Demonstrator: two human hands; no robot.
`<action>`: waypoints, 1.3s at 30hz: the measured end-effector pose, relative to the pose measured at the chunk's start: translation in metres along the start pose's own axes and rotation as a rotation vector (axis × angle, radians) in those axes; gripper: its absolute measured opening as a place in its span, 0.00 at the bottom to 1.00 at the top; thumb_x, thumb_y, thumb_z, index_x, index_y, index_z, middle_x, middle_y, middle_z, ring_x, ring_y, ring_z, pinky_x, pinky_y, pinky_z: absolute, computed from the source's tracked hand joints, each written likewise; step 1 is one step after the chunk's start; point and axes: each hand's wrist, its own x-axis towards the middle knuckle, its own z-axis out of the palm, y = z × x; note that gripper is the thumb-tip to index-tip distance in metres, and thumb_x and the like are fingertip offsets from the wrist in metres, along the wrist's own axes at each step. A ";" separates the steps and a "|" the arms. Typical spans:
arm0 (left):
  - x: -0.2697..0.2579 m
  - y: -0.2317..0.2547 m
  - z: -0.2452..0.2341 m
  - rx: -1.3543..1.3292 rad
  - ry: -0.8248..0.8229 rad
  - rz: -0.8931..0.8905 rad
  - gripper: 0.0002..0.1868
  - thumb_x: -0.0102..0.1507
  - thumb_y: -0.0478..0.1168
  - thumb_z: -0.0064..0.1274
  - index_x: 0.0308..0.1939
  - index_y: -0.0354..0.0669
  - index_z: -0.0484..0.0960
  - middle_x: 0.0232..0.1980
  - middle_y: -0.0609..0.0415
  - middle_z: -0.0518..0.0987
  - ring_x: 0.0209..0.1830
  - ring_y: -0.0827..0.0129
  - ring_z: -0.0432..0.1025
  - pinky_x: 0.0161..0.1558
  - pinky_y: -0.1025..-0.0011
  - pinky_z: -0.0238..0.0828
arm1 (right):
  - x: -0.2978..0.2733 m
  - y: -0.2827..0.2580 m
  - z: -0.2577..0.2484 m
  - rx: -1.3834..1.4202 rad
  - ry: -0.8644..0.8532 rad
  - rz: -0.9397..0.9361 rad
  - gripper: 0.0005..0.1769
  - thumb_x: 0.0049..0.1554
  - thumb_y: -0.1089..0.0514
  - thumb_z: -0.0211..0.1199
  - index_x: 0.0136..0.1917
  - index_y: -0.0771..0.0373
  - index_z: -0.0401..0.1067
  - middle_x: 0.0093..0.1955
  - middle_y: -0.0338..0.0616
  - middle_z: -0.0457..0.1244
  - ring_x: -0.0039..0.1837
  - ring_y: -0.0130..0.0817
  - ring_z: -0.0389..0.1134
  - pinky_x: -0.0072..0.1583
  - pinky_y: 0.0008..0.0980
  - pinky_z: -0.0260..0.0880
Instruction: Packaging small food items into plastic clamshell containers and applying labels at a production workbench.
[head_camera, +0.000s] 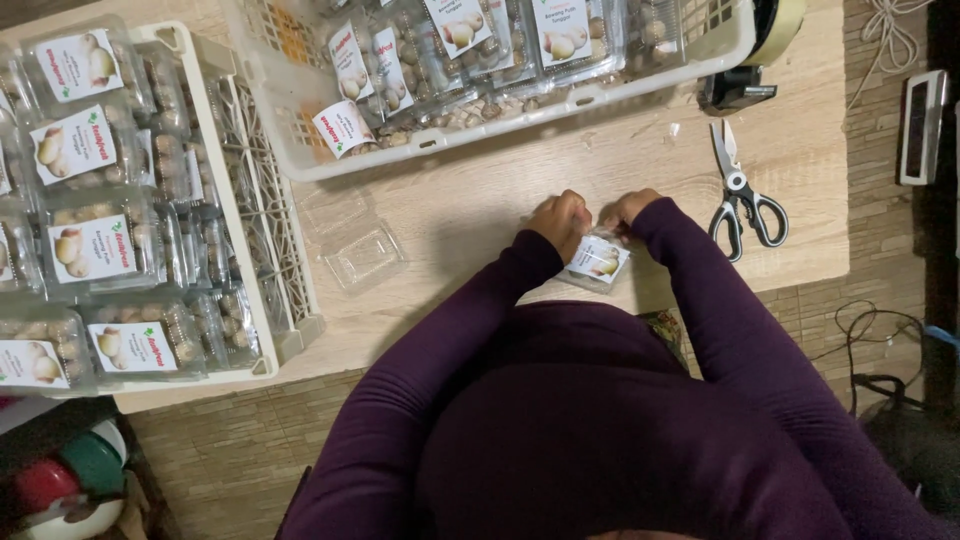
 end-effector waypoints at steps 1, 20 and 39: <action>0.001 0.000 0.000 -0.002 0.007 0.000 0.12 0.64 0.37 0.49 0.45 0.54 0.61 0.42 0.53 0.76 0.50 0.50 0.74 0.52 0.56 0.75 | 0.004 0.008 -0.001 -0.488 0.003 -0.200 0.15 0.45 0.61 0.75 0.48 0.63 0.81 0.44 0.54 0.72 0.48 0.44 0.75 0.44 0.38 0.80; 0.002 -0.028 -0.016 -0.493 0.322 -0.360 0.20 0.64 0.38 0.57 0.55 0.47 0.64 0.50 0.48 0.82 0.51 0.60 0.79 0.53 0.66 0.77 | -0.054 -0.006 -0.033 0.159 0.291 -0.670 0.18 0.58 0.71 0.44 0.34 0.59 0.72 0.27 0.41 0.60 0.31 0.26 0.55 0.37 0.23 0.56; 0.003 -0.044 -0.040 -0.854 0.434 -0.575 0.16 0.70 0.39 0.47 0.58 0.44 0.60 0.47 0.45 0.84 0.49 0.67 0.78 0.50 0.76 0.80 | -0.056 -0.078 0.013 -0.855 0.018 -0.654 0.11 0.64 0.47 0.60 0.49 0.54 0.77 0.53 0.47 0.68 0.63 0.53 0.68 0.65 0.51 0.68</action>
